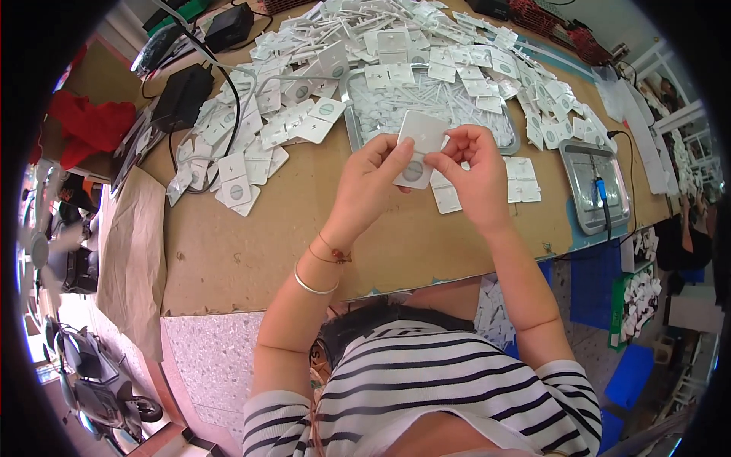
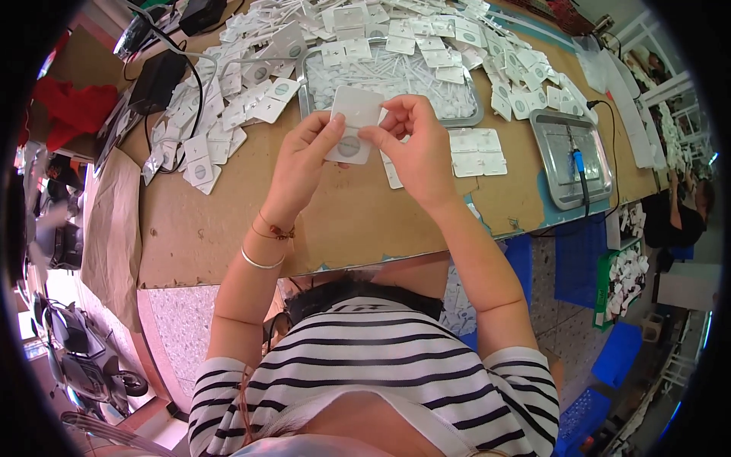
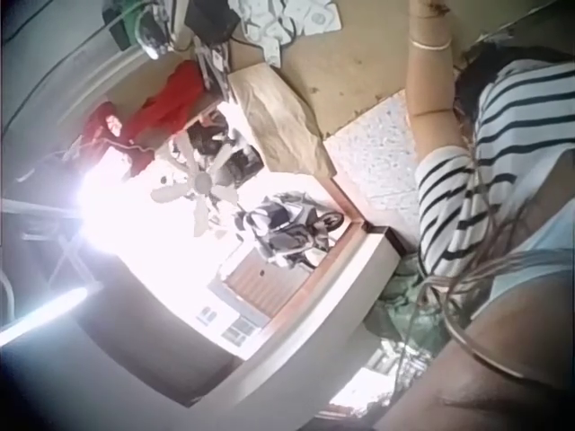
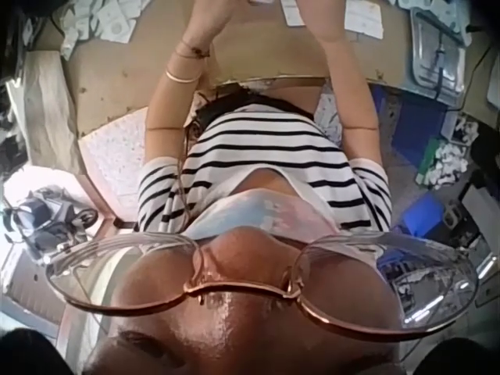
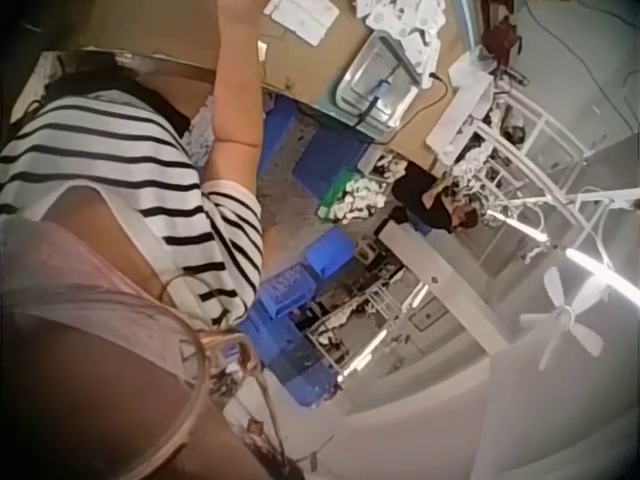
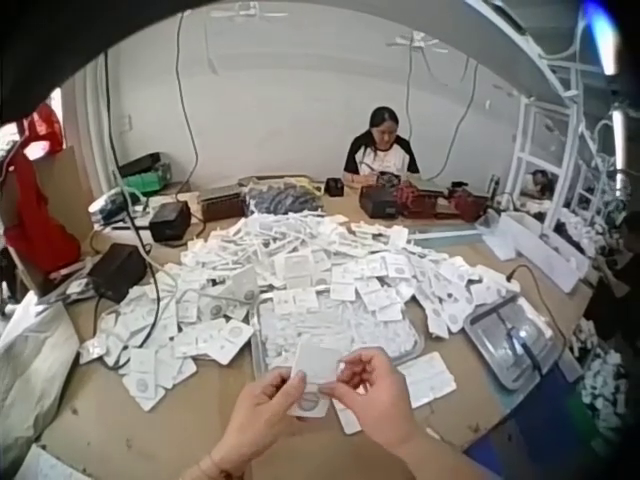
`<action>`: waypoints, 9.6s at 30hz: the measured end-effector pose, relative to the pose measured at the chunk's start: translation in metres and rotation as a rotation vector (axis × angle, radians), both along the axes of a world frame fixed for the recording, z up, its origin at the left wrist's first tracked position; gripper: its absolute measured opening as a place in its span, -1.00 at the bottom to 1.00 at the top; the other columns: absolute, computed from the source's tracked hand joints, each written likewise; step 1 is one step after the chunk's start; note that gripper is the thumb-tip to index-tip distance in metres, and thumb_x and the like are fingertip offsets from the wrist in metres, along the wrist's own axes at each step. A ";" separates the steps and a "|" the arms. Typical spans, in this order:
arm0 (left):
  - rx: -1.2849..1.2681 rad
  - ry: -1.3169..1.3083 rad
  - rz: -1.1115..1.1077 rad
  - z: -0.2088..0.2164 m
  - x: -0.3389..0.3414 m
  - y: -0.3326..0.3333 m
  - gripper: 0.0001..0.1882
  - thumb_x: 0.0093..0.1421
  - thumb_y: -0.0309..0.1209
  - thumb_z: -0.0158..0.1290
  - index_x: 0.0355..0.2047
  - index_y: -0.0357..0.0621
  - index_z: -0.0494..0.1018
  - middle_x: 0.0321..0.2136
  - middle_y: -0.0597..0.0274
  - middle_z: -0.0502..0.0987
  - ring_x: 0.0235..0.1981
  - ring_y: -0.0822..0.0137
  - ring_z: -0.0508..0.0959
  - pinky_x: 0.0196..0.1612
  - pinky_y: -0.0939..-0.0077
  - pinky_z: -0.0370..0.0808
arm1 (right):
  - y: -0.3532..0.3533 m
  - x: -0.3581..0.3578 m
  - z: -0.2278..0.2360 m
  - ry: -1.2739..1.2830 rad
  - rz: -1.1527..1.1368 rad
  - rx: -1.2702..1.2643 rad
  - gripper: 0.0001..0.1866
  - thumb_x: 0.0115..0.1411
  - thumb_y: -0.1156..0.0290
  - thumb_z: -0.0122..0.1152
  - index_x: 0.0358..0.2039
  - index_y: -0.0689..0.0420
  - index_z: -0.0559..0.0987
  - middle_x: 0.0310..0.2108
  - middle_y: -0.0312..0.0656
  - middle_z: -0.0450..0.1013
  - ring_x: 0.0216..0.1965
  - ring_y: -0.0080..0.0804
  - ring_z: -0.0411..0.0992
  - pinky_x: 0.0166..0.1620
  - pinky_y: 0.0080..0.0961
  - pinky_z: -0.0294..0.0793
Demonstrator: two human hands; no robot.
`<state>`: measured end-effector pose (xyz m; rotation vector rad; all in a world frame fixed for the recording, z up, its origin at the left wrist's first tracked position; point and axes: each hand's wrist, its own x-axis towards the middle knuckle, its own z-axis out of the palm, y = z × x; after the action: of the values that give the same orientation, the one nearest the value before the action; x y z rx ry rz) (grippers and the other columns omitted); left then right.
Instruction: Picking small white components from a tray and inserting them into white rectangular tags.
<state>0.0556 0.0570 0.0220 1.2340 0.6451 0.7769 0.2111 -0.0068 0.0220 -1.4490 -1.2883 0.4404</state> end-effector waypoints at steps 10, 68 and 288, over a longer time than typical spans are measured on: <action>0.057 0.013 0.088 -0.022 0.001 -0.008 -0.72 0.29 -0.23 -0.08 -0.27 -0.24 0.41 -0.47 0.36 0.46 -0.49 0.61 0.39 -0.47 0.70 0.35 | -0.005 -0.010 -0.001 0.309 0.095 -0.316 -0.80 0.14 0.36 0.23 -0.41 0.24 0.47 -0.53 -0.29 0.43 -0.49 -0.64 0.38 -0.42 -0.72 0.37; 0.241 0.344 0.064 -0.019 -0.013 -0.009 -0.64 0.25 -0.24 -0.16 -0.41 -0.37 0.38 -0.55 -0.05 0.49 -0.64 0.15 0.50 -0.54 0.33 0.41 | 0.025 -0.022 0.017 0.096 0.053 -0.261 -0.63 -0.02 0.48 0.33 -0.24 0.26 0.38 -0.33 -0.15 0.46 -0.32 -0.57 0.43 -0.28 -0.63 0.45; -0.421 -0.315 -0.094 -0.014 -0.048 0.018 -0.41 0.25 -0.03 -0.31 0.00 -0.30 0.36 -0.32 0.26 0.47 -0.55 0.47 0.31 -0.39 0.53 0.34 | 0.018 -0.008 0.030 -0.619 0.286 0.693 -0.64 -0.14 0.77 0.29 -0.30 0.19 0.46 -0.34 -0.11 0.47 -0.37 -0.32 0.46 -0.29 -0.35 0.45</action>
<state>0.0074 0.0745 0.0082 0.7329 0.4577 0.6939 0.2033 0.0108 0.0519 -0.8204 -1.9077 -0.2989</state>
